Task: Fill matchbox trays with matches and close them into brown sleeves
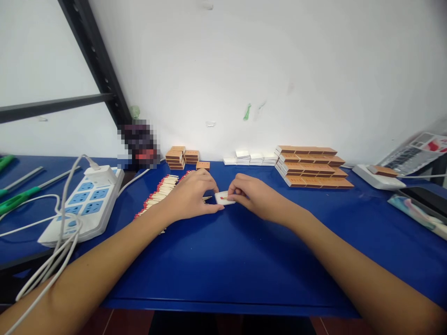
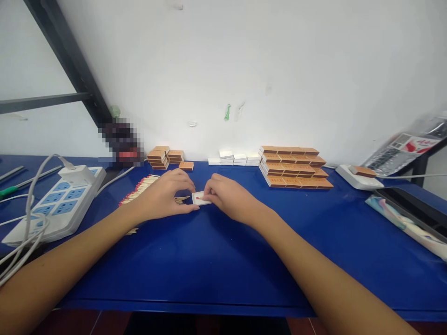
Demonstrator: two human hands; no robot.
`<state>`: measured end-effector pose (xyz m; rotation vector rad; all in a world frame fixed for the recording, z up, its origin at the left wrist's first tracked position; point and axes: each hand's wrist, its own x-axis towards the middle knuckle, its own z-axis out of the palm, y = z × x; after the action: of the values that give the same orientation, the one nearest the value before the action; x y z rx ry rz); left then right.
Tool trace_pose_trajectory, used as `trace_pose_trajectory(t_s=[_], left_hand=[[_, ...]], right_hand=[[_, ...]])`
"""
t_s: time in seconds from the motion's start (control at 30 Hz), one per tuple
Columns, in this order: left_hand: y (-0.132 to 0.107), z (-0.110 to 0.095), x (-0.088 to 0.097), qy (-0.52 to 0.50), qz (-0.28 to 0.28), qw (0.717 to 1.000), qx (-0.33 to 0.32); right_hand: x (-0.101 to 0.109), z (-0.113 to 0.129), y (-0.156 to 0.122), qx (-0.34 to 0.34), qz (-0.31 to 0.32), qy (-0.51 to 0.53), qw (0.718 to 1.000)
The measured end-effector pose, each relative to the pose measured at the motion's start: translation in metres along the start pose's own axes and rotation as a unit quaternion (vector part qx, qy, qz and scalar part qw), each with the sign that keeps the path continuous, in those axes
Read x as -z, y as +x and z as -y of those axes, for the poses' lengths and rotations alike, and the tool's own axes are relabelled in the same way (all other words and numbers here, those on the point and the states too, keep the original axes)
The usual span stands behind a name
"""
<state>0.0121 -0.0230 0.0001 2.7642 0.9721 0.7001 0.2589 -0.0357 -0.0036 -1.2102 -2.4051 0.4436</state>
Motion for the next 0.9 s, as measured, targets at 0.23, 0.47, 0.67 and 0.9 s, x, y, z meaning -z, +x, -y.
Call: trace_pose_trajectory(t_s=[0.23,0.47,0.67,0.9], left_hand=[[0.0,0.001,0.0,0.008,0.0,1.0,-0.016],[0.0,0.003,0.003,0.019,-0.001,1.0,-0.011],[-0.001,0.008,0.002,0.027,-0.002,1.0,0.002],[-0.001,0.007,0.002,0.028,-0.003,1.0,-0.003]], right_hand=[[-0.004,0.005,-0.001,0.007,0.019,0.014,1.0],[0.018,-0.026,0.004,-0.069,-0.067,-0.003,0.995],[0.013,-0.044,0.007,-0.08,-0.004,-0.011,0.997],[0.01,-0.044,0.006,-0.089,0.008,-0.01,0.996]])
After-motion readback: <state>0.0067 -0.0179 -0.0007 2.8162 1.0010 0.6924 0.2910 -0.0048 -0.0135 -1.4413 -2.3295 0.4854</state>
